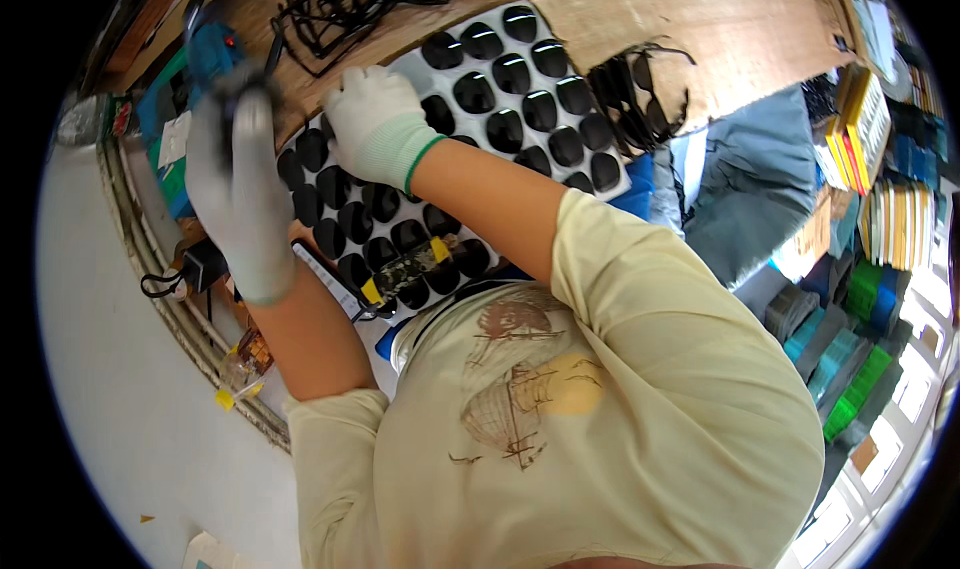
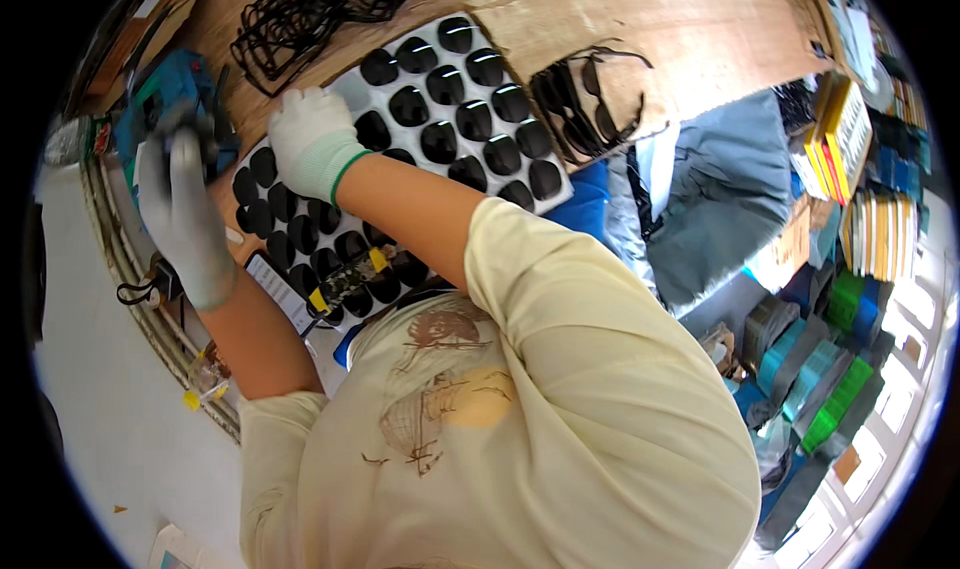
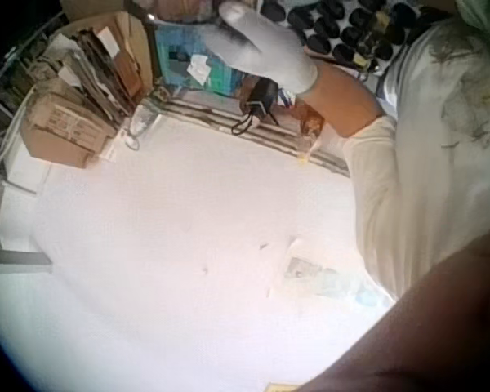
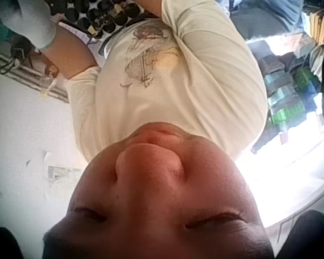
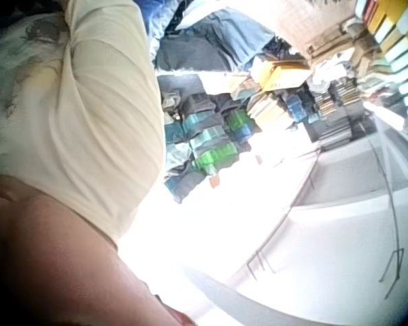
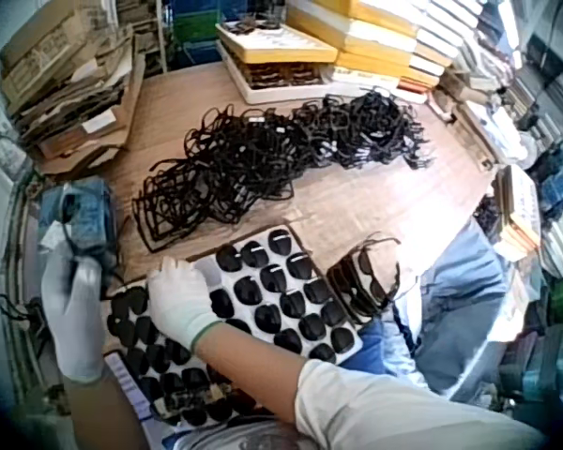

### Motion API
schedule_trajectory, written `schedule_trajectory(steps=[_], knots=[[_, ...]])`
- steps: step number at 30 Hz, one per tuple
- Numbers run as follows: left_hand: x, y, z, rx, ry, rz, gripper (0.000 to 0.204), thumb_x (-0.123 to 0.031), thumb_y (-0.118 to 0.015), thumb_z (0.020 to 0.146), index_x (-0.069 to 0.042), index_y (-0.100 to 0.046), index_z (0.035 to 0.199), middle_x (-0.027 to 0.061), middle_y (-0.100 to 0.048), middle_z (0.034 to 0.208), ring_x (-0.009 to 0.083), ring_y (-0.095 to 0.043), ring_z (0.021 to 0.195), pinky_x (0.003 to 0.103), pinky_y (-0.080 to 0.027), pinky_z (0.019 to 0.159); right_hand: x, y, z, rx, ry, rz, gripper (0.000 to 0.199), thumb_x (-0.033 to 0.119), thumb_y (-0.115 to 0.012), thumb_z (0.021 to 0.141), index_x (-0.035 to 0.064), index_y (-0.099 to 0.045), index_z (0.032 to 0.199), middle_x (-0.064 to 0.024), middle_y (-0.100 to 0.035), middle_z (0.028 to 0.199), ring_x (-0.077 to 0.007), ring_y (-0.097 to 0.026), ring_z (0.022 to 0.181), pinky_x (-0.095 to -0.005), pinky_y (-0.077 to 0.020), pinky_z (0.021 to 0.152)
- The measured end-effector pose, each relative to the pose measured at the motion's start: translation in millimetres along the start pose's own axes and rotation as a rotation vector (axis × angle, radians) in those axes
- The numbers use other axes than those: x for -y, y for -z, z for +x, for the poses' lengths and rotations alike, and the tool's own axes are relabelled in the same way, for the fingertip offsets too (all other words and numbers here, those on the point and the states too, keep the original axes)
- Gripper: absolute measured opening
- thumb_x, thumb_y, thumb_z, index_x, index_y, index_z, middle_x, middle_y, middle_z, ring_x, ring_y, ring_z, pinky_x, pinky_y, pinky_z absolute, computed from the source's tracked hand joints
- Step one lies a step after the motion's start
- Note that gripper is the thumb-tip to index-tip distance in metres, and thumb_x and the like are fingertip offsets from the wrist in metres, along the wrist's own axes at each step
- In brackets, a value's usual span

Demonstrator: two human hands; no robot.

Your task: The person assembles sunglasses by picking up lenses and frames from a workbench, inserting the lenses into the frames, and placing the completed units into a foam tray. The person repeats this process for multiple pairs, handling lenses and frames one at a time.

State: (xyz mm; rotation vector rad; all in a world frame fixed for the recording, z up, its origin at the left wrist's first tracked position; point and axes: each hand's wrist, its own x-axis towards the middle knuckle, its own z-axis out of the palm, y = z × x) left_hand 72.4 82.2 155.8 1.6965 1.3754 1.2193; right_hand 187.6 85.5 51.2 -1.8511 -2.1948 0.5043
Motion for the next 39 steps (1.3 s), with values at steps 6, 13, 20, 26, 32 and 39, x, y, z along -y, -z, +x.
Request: schedule_trajectory(steps=[6, 13, 20, 26, 32, 39], knots=[[-5.4, 38.6, -130.0, 0.149, -0.012, -0.27, 0.031, -0.008, -0.044, 0.099, 0.005, -0.048, 0.127, 0.0221, -0.069, 0.103, 0.0276, -0.068, 0.092, 0.038, -0.054, 0.087, -16.1, 12.2, -45.8, -0.091, 0.232, 0.296, 0.024, 0.025, -0.065, 0.086, 0.0068, -0.068, 0.102, -0.0134, -0.064, 0.102, -0.0339, -0.065, 0.097, -0.0437, -0.0547, 0.085], [-58.8, 86.8, -226.4, 0.842, 0.111, -0.143, 0.022, -0.001, -0.041, 0.096, 0.009, -0.048, 0.115, 0.023, -0.071, 0.094, 0.0238, -0.071, 0.088, 0.036, -0.056, 0.084, -61.0, 15.4, -149.5, -0.187, 0.512, 0.203, 0.015, 0.019, -0.07, 0.082, 0.0072, -0.063, 0.088, -0.0093, -0.062, 0.091, -0.0313, -0.064, 0.086, -0.0434, -0.0528, 0.075], [-69.3, 70.7, -226.7, 0.312, -0.007, -0.204, 0.022, -0.007, -0.041, 0.103, 0.006, -0.05, 0.118, 0.0164, -0.07, 0.087, 0.0186, -0.069, 0.079, 0.033, -0.056, 0.077, -28.8, 66.2, -211.7, -0.385, 0.448, 0.381, 0.019, 0.003, -0.073, 0.081, 0.0026, -0.062, 0.096, -0.0131, -0.071, 0.098, -0.0353, -0.067, 0.084, -0.0407, -0.0534, 0.075], [-65.8, 45.9, -219.7, 0.405, 0.045, -0.077, 0.026, -0.014, -0.048, 0.102, 0.005, -0.054, 0.12, 0.0168, -0.07, 0.083, 0.0312, -0.072, 0.076, 0.037, -0.056, 0.07, 27.3, 87.6, -278.1, -0.374, 0.004, 1.28, 0.037, -0.004, -0.06, 0.094, -0.006, -0.05, 0.129, -0.0183, -0.068, 0.108, -0.0164, -0.066, 0.081, -0.0273, -0.0549, 0.074], [-58.5, 42.9, -228.8, 0.434, 0.077, -0.057, 0.027, -0.016, -0.047, 0.105, 0.007, -0.055, 0.116, 0.0117, -0.071, 0.083, 0.018, -0.07, 0.074, 0.03, -0.055, 0.07, 29.7, 92.6, -261.8, -0.192, 0.052, 1.064, 0.035, -0.002, -0.062, 0.092, -0.0077, -0.054, 0.125, -0.0123, -0.068, 0.102, -0.0108, -0.064, 0.082, -0.0274, -0.0533, 0.076], [-59.8, 55.4, -229.0, 0.574, 0.185, -0.353, 0.027, -0.016, -0.049, 0.105, 0.006, -0.056, 0.119, 0.0074, -0.069, 0.086, 0.0121, -0.066, 0.078, 0.027, -0.054, 0.074, 11.6, 91.5, -236.9, 0.302, -0.013, 1.594, 0.024, 0.017, -0.063, 0.093, -0.0061, -0.065, 0.099, -0.008, -0.066, 0.086, -0.0127, -0.059, 0.075, -0.0271, -0.048, 0.07]])
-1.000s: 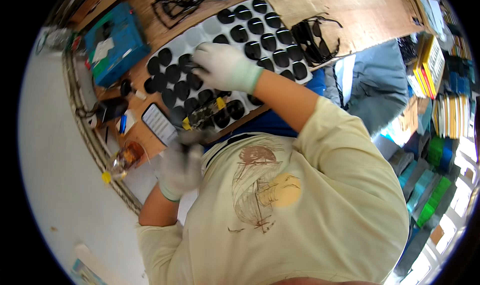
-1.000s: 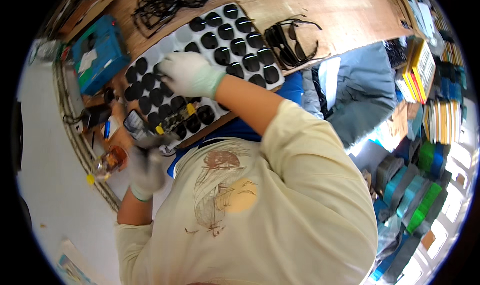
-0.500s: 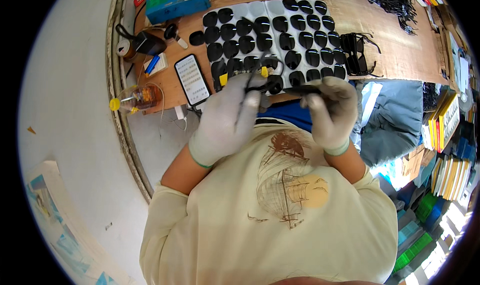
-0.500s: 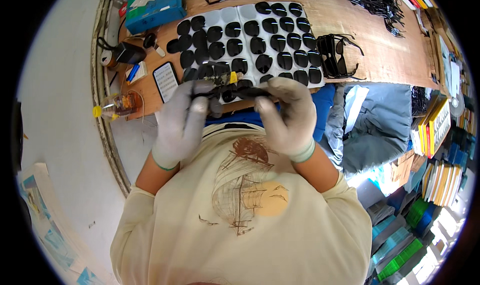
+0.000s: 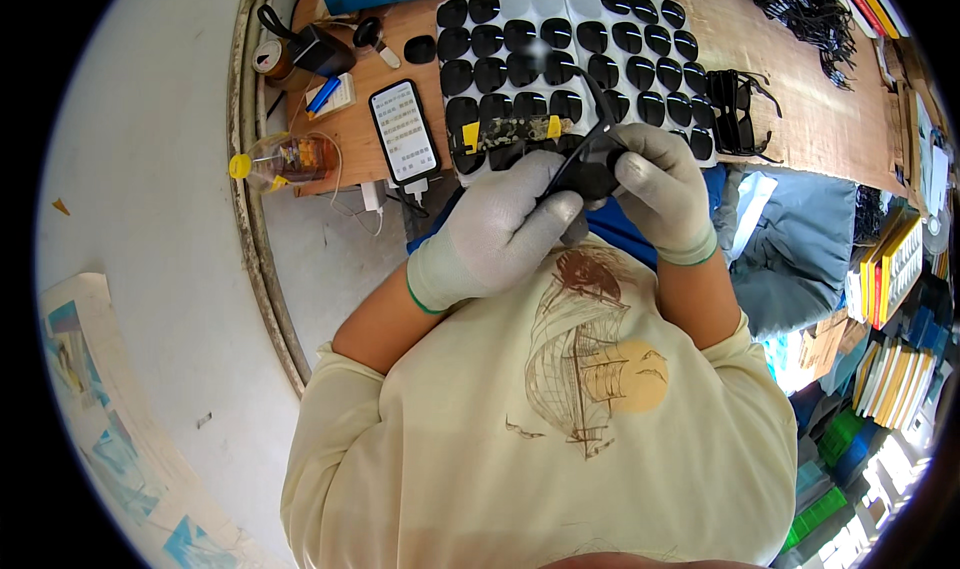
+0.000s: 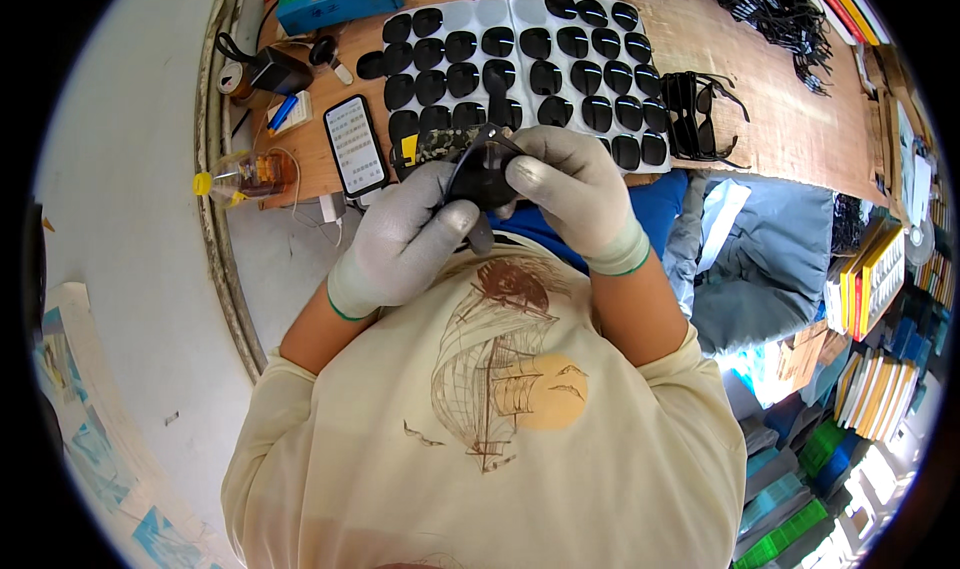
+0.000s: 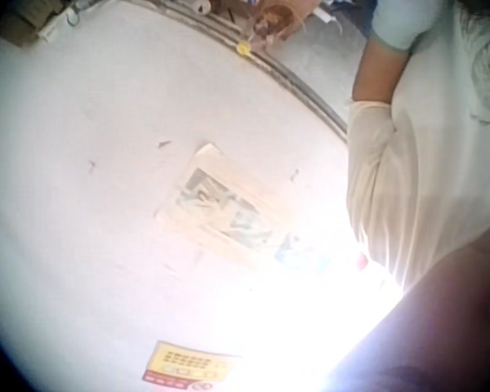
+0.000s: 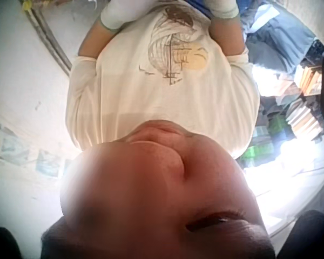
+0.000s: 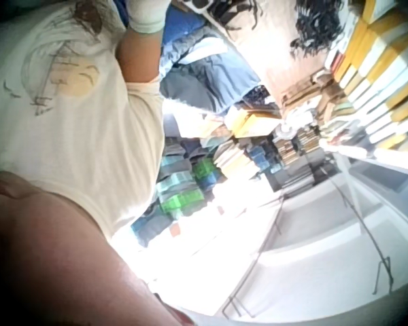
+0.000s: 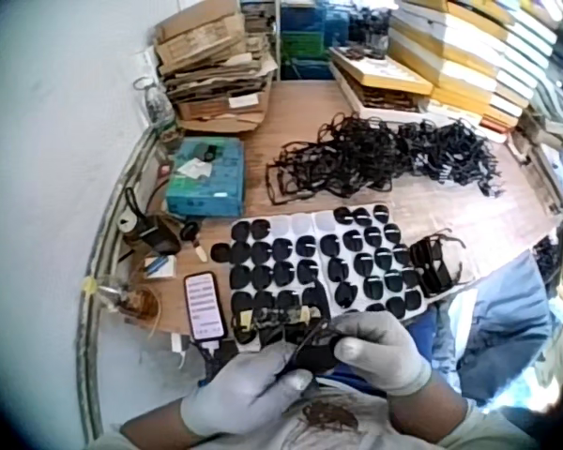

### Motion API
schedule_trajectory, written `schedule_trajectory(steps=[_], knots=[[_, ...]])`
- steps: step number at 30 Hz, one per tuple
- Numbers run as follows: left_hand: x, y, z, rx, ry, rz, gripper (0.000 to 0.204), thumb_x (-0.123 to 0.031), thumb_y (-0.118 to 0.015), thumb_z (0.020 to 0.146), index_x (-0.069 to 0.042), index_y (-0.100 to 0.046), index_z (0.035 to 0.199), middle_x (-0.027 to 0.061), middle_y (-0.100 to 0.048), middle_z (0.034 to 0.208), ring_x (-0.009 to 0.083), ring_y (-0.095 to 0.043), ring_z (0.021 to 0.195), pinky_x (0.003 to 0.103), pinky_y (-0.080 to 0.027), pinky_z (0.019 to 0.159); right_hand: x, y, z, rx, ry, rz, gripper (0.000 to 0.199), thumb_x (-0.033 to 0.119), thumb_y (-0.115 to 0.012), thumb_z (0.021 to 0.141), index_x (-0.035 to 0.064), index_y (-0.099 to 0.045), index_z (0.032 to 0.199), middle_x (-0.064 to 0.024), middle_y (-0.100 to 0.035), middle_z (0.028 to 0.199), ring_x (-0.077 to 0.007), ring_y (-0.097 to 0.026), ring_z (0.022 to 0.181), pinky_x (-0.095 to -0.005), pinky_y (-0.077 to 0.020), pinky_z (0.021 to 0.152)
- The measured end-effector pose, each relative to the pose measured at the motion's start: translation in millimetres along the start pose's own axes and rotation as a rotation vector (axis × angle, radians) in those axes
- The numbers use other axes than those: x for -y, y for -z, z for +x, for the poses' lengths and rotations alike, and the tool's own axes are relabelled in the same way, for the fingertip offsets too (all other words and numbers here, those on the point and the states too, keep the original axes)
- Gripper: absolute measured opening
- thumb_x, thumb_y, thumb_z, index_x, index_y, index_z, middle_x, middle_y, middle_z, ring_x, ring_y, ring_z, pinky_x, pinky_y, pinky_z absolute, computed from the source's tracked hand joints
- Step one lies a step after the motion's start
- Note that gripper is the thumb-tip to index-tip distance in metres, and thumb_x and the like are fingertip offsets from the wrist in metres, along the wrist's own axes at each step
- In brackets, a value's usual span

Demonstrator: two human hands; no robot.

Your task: The person assembles sunglasses by picking up lenses and frames from a workbench, inserting the lenses into the frames, and placing the completed units into a foam tray. The person repeats this process for multiple pairs, handling lenses and frames one at a time.

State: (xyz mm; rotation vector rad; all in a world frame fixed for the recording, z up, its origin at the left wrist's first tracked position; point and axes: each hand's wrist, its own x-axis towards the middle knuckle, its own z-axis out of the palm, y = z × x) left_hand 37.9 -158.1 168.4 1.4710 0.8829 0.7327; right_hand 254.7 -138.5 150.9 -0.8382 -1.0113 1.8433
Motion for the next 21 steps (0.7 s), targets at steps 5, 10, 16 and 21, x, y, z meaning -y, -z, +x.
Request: schedule_trajectory(steps=[5, 10, 16, 21], knots=[[-6.9, 0.3, 2.9, 0.074, 0.111, 0.006, 0.024, -0.016, -0.051, 0.104, 0.004, -0.059, 0.114, 0.0074, -0.07, 0.087, 0.0123, -0.066, 0.077, 0.028, -0.053, 0.072, 8.6, 11.8, -4.3, -0.005, -0.036, -0.225, 0.024, 0.016, -0.062, 0.093, -0.0067, -0.068, 0.091, -0.0068, -0.066, 0.082, -0.011, -0.058, 0.074, -0.0258, -0.047, 0.069], [-0.3, -4.1, 3.9, 0.148, -0.015, 0.06, 0.023, -0.015, -0.054, 0.101, 0.005, -0.061, 0.11, 0.0095, -0.07, 0.082, 0.018, -0.069, 0.072, 0.03, -0.054, 0.068, 26.8, 18.7, -22.7, 0.093, -0.145, -0.297, 0.024, 0.016, -0.062, 0.095, -0.0073, -0.069, 0.1, -0.0061, -0.065, 0.082, -0.0107, -0.058, 0.077, -0.0262, -0.0476, 0.071], [-0.6, -9.3, 9.4, 0.068, 0.045, -0.049, 0.029, -0.02, -0.049, 0.104, 0.006, -0.06, 0.11, 0.0104, -0.07, 0.079, 0.0191, -0.069, 0.071, 0.031, -0.054, 0.067, 11.4, 17.9, -19.7, -0.023, -0.062, -0.289, 0.029, 0.02, -0.059, 0.096, -0.0074, -0.069, 0.099, -0.0069, -0.067, 0.081, -0.0105, -0.058, 0.075, -0.026, -0.0467, 0.069], [0.0, -8.2, 9.9, -0.068, 0.043, 0.21, 0.031, -0.021, -0.048, 0.105, 0.006, -0.06, 0.11, 0.0099, -0.07, 0.076, 0.0173, -0.067, 0.066, 0.03, -0.053, 0.064, -17.5, 27.0, 3.9, 0.023, 0.013, -0.03, 0.026, 0.02, -0.065, 0.095, -0.006, -0.068, 0.092, -0.0058, -0.066, 0.079, -0.0102, -0.057, 0.071, -0.025, -0.0446, 0.066]])
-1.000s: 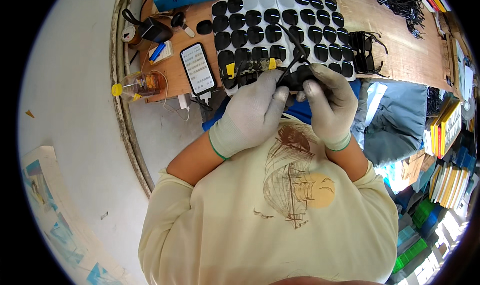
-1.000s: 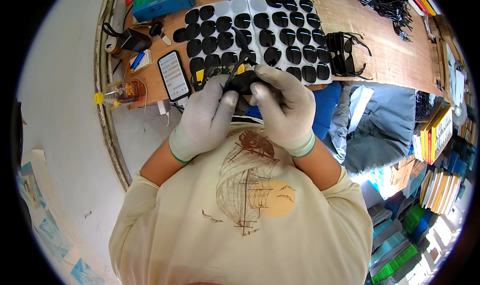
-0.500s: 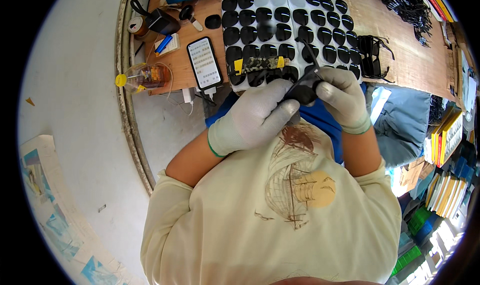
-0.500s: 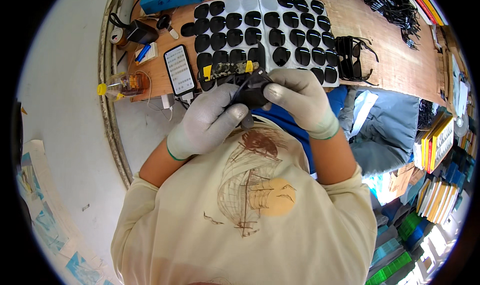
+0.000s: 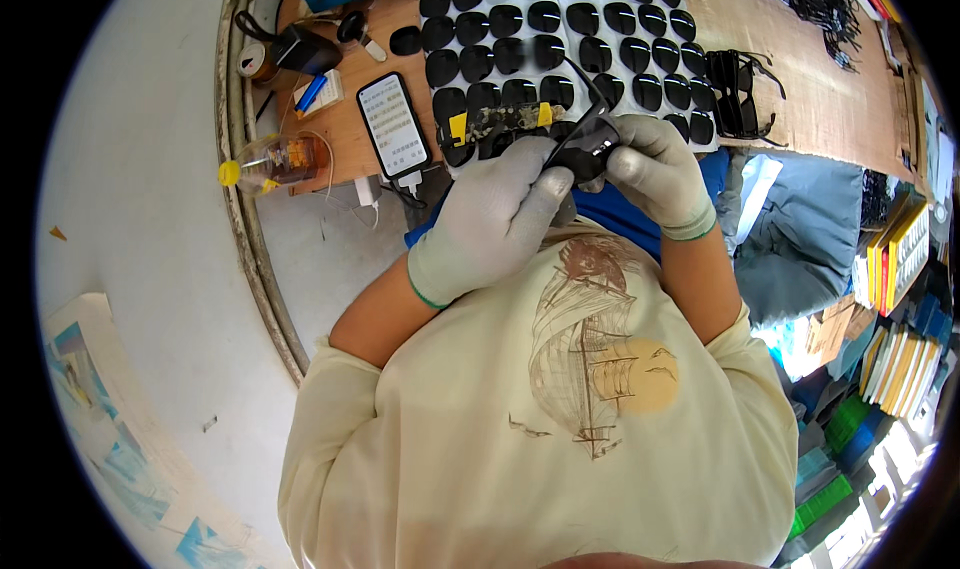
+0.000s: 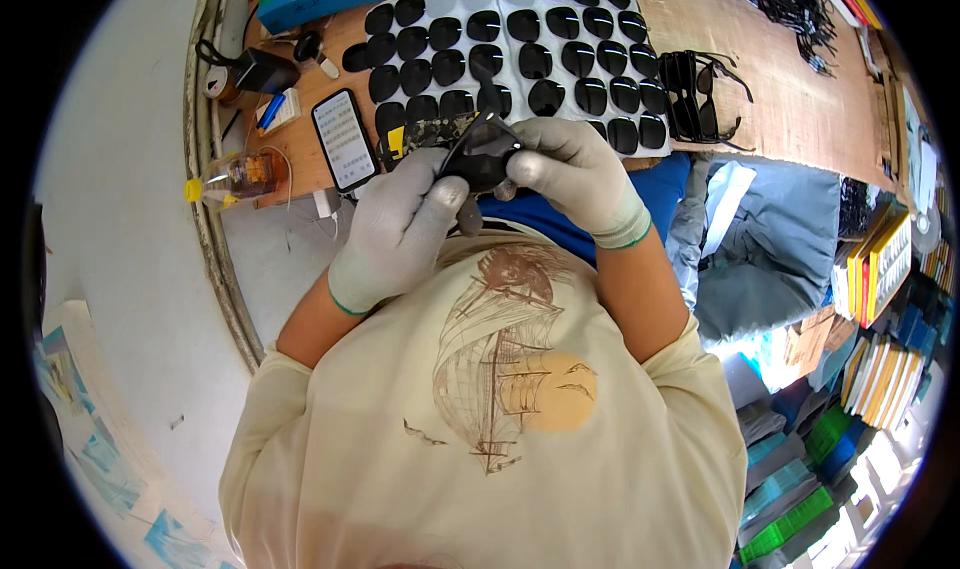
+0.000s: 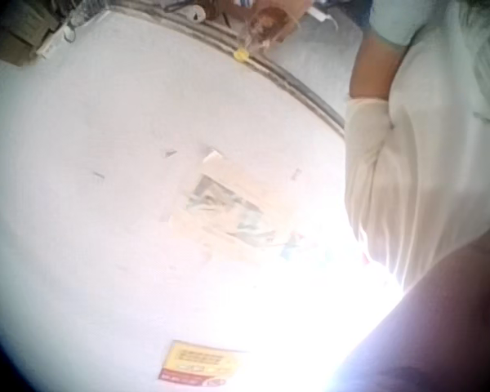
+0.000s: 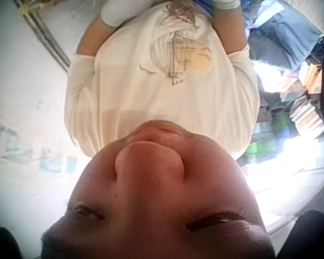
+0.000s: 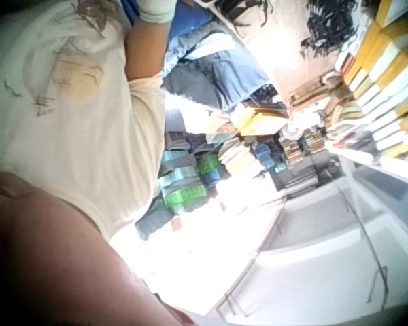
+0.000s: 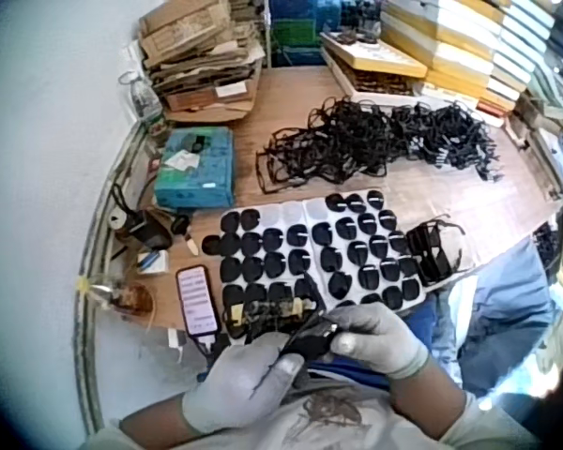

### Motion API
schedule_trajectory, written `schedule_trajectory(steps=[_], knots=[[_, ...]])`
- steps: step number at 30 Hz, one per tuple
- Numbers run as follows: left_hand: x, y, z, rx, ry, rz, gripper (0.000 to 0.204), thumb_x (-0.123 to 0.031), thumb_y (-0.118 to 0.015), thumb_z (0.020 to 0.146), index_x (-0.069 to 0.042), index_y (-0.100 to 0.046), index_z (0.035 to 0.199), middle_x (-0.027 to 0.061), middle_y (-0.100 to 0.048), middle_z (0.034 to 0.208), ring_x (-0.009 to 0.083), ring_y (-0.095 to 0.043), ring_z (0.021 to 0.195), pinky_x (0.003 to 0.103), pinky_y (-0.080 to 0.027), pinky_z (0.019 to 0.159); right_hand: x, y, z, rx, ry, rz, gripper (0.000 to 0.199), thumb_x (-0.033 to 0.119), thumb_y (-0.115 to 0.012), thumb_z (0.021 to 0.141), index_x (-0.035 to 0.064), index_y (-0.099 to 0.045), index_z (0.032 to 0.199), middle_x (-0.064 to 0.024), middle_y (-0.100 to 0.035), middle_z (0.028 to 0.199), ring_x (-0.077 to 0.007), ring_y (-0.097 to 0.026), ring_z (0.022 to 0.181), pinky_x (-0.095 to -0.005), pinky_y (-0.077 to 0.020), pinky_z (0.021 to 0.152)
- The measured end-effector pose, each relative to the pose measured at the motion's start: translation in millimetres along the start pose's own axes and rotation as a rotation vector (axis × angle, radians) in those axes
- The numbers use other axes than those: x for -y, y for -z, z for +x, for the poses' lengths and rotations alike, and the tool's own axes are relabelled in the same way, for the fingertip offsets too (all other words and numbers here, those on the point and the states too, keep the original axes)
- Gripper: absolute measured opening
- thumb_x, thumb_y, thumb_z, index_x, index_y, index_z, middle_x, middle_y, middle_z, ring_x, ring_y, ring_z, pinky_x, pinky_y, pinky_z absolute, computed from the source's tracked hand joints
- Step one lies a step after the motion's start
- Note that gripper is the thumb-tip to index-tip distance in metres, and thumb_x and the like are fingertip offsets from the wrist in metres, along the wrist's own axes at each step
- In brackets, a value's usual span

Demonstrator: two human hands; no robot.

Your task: The person assembles sunglasses by picking up lenses and frames from a workbench, inserting the lenses into the frames, and placing the completed units into a foam tray. The person repeats this process for multiple pairs, handling lenses and frames one at a time.

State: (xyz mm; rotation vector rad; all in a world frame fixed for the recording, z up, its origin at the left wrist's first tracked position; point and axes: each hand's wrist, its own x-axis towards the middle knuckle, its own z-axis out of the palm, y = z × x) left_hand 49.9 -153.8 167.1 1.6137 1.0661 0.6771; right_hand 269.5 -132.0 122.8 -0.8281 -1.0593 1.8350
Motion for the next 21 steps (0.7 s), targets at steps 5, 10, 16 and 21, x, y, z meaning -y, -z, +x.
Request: schedule_trajectory(steps=[5, 10, 16, 21], knots=[[-1.2, 0.8, -3.4, -0.046, -0.085, 0.161, 0.029, -0.019, -0.049, 0.105, 0.006, -0.059, 0.111, 0.0093, -0.069, 0.071, 0.0167, -0.067, 0.064, 0.03, -0.053, 0.062, 12.6, 3.9, -4.2, 0.035, -0.025, -0.326, 0.026, 0.02, -0.066, 0.095, -0.0032, -0.066, 0.083, -0.0025, -0.06, 0.075, -0.0081, -0.052, 0.07, -0.0249, -0.0424, 0.062], [1.4, 1.4, -6.8, -0.014, -0.052, 0.139, 0.028, -0.019, -0.049, 0.104, 0.006, -0.059, 0.111, 0.0095, -0.069, 0.072, 0.0164, -0.067, 0.064, 0.029, -0.052, 0.062, 12.5, -13.2, -13.9, -0.084, -0.064, -0.335, 0.026, 0.021, -0.064, 0.096, -0.0033, -0.066, 0.087, -0.0004, -0.056, 0.071, -0.0071, -0.049, 0.067, -0.0245, -0.0415, 0.061], [-2.0, 6.3, -4.3, 0.135, 0.062, -0.147, 0.028, -0.022, -0.049, 0.105, 0.004, -0.059, 0.104, 0.0068, -0.067, 0.076, 0.013, -0.064, 0.066, 0.027, -0.051, 0.062, 37.9, -28.1, -24.5, -0.073, -0.042, -0.411, 0.028, 0.02, -0.061, 0.097, -0.0043, -0.061, 0.084, -0.0011, -0.05, 0.071, -0.0081, -0.044, 0.065, -0.0274, -0.0377, 0.057], [-17.9, 13.0, -8.1, 0.164, -0.011, -0.103, 0.028, -0.024, -0.051, 0.105, 0.002, -0.058, 0.099, 0.0049, -0.065, 0.076, 0.0117, -0.063, 0.067, 0.027, -0.051, 0.063, 52.1, -37.1, -32.9, -0.051, 0.054, -0.48, 0.024, 0.016, -0.061, 0.095, -0.0044, -0.061, 0.083, -0.0038, -0.05, 0.071, -0.0101, -0.045, 0.065, -0.0283, -0.0374, 0.057]])
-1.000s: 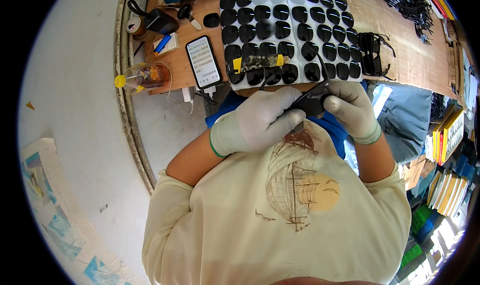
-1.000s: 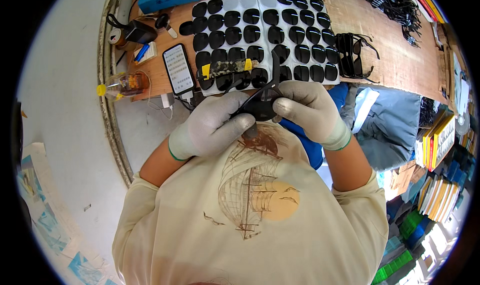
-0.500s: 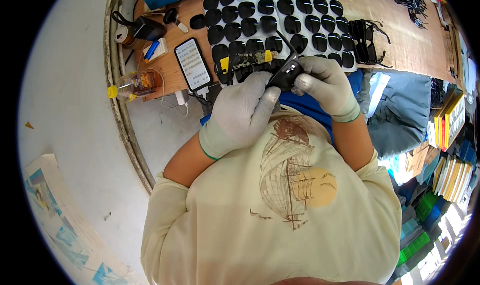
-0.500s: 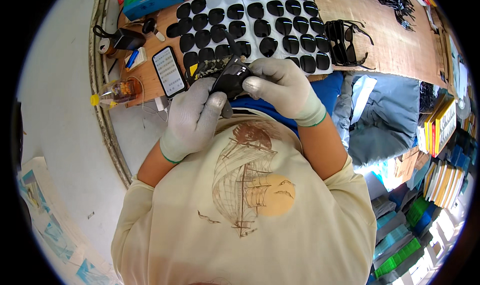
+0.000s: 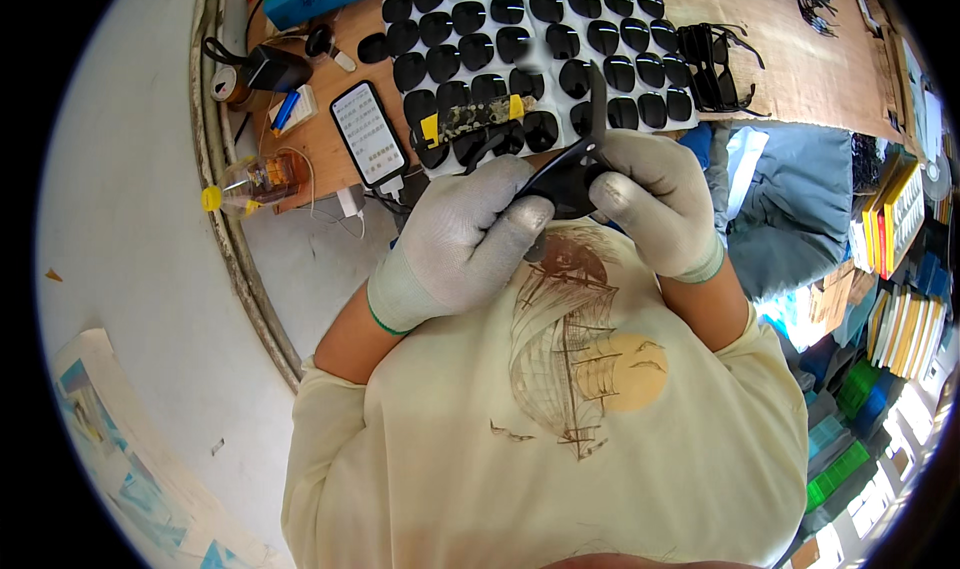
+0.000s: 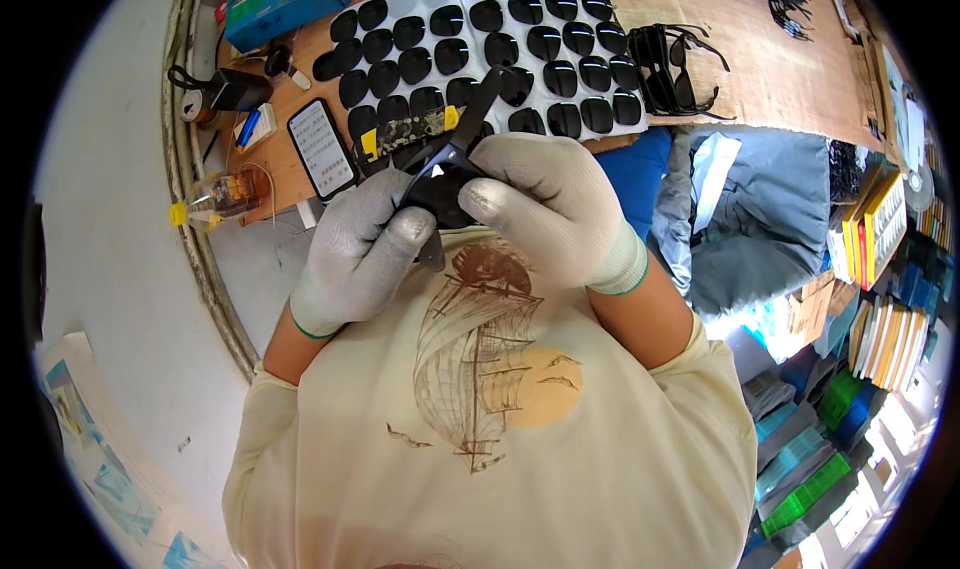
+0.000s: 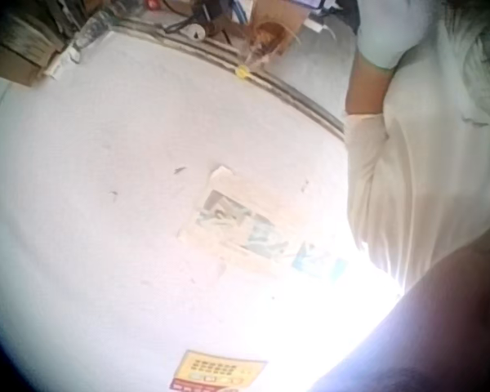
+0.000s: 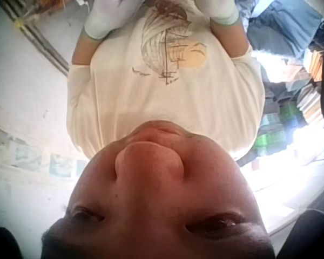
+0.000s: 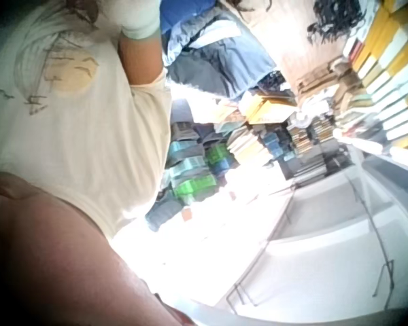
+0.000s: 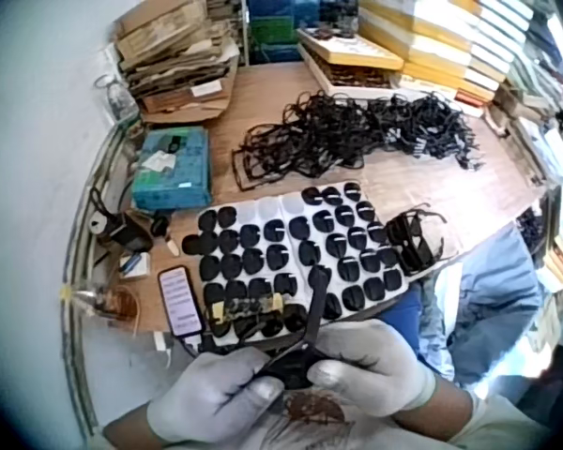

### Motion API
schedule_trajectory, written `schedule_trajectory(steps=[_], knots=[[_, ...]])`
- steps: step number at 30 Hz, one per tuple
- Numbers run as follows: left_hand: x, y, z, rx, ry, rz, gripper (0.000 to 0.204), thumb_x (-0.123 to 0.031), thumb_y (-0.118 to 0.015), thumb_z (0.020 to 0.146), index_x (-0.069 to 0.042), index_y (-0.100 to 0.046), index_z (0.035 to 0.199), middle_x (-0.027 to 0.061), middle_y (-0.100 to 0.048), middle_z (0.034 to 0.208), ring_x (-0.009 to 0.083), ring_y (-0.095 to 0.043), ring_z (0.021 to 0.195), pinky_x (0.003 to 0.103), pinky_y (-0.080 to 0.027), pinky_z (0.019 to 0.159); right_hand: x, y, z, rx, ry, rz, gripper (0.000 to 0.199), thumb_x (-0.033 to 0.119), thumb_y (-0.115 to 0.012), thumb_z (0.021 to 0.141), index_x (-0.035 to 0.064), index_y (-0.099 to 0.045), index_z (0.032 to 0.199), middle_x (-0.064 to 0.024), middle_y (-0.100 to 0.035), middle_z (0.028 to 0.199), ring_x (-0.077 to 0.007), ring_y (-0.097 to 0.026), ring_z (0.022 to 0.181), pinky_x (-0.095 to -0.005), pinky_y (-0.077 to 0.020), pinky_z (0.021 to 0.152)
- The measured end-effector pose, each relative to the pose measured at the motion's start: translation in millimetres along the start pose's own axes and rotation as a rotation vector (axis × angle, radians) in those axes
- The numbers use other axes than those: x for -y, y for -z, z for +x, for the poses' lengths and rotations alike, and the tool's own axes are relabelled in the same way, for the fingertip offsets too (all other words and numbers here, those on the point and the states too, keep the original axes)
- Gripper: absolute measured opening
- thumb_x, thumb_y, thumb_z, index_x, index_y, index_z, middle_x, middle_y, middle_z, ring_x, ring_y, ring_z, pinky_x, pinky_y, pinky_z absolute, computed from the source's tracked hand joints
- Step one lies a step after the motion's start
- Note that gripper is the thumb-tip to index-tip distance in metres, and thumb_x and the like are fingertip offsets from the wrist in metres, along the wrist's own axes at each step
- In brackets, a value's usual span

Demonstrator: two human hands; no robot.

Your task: The person assembles sunglasses by picking up lenses and frames from a workbench, inserting the lenses into the frames, and placing the completed units into a foam tray. The person repeats this process for multiple pairs, handling lenses and frames one at a time.

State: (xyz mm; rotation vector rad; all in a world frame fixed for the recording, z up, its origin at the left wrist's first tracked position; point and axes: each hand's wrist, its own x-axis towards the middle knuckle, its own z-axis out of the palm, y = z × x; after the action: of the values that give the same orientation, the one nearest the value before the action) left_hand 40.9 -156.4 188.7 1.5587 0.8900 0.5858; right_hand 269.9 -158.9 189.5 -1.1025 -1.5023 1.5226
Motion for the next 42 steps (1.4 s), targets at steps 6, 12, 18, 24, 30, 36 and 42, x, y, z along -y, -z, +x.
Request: schedule_trajectory(steps=[6, 12, 18, 24, 30, 36, 42], knots=[[14.4, -6.1, 1.5, -0.139, -0.096, -0.073, 0.022, -0.019, -0.058, 0.1, 0.003, -0.057, 0.103, 0.0085, -0.06, 0.062, 0.022, -0.064, 0.055, 0.032, -0.049, 0.053, -2.9, -8.0, -0.9, -0.064, -0.063, 0.119, 0.018, 0.012, -0.066, 0.09, -0.0055, -0.064, 0.087, -0.0055, -0.056, 0.074, -0.0111, -0.049, 0.063, -0.0265, -0.0416, 0.058], [9.6, -16.3, 1.3, -0.269, -0.165, 0.13, 0.029, -0.011, -0.06, 0.096, 0.001, -0.056, 0.122, 0.0178, -0.069, 0.087, 0.0297, -0.071, 0.076, 0.034, -0.056, 0.069, -0.3, -4.9, 5.7, -0.063, 0.172, -0.363, 0.017, 0.012, -0.072, 0.086, -0.0037, -0.067, 0.091, -0.0109, -0.062, 0.076, -0.014, -0.056, 0.064, -0.0279, -0.0461, 0.059], [6.7, -23.0, 1.2, -0.36, -0.293, 0.286, 0.037, -0.006, -0.064, 0.091, 0.004, -0.054, 0.125, 0.0194, -0.068, 0.085, 0.0325, -0.07, 0.067, 0.036, -0.056, 0.061, -12.7, -2.9, 3.4, 0.018, 0.007, -0.167, 0.02, 0.016, -0.072, 0.088, -0.0031, -0.067, 0.089, -0.007, -0.061, 0.072, -0.0107, -0.054, 0.063, -0.0272, -0.0446, 0.057], [14.0, -29.3, 5.6, -0.413, -0.415, 0.432, 0.04, -0.005, -0.067, 0.087, 0.008, -0.054, 0.122, 0.0184, -0.066, 0.078, 0.0324, -0.066, 0.058, 0.037, -0.052, 0.051, -30.6, -0.7, 10.3, 0.055, 0.023, -0.021, 0.022, 0.019, -0.071, 0.09, -0.0025, -0.067, 0.087, -0.0006, -0.055, 0.067, -0.0061, -0.048, 0.062, -0.0251, -0.0412, 0.055], [-2.2, -19.4, 27.2, -0.154, -0.202, 0.592, 0.038, -0.011, -0.069, 0.086, 0.003, -0.059, 0.12, 0.0179, -0.069, 0.085, 0.0316, -0.07, 0.067, 0.038, -0.057, 0.061, -33.4, 32.0, 24.1, -0.218, 0.352, -0.365, 0.059, 0.021, -0.089, 0.065, -0.0008, -0.061, 0.113, -0.0173, -0.06, 0.119, -0.0304, -0.063, 0.106, -0.0381, -0.0509, 0.095], [-4.9, 1.1, 108.2, 0.134, -0.567, 0.44, 0.032, -0.025, -0.081, 0.074, -0.004, -0.072, 0.097, 0.0124, -0.069, 0.076, 0.0279, -0.068, 0.064, 0.035, -0.053, 0.059, -37.8, 84.2, 11.2, 0.135, 0.522, -0.46, 0.025, 0.019, -0.084, 0.071, 0.0047, -0.065, 0.081, -0.011, -0.063, 0.081, -0.0326, -0.063, 0.086, -0.0506, -0.0465, 0.096], [95.4, 42.4, 305.1, -0.28, 0.062, 1.109, 0.063, -0.052, -0.067, 0.087, -0.003, -0.064, 0.127, 0.0265, -0.066, 0.12, 0.04, -0.066, 0.11, 0.046, -0.052, 0.097, -50.4, 85.8, -4.6, -0.391, 0.242, -0.229, 0.01, 0.005, -0.065, 0.08, -0.0033, -0.063, 0.085, -0.0149, -0.064, 0.076, -0.0304, -0.063, 0.074, -0.0401, -0.0527, 0.082]])
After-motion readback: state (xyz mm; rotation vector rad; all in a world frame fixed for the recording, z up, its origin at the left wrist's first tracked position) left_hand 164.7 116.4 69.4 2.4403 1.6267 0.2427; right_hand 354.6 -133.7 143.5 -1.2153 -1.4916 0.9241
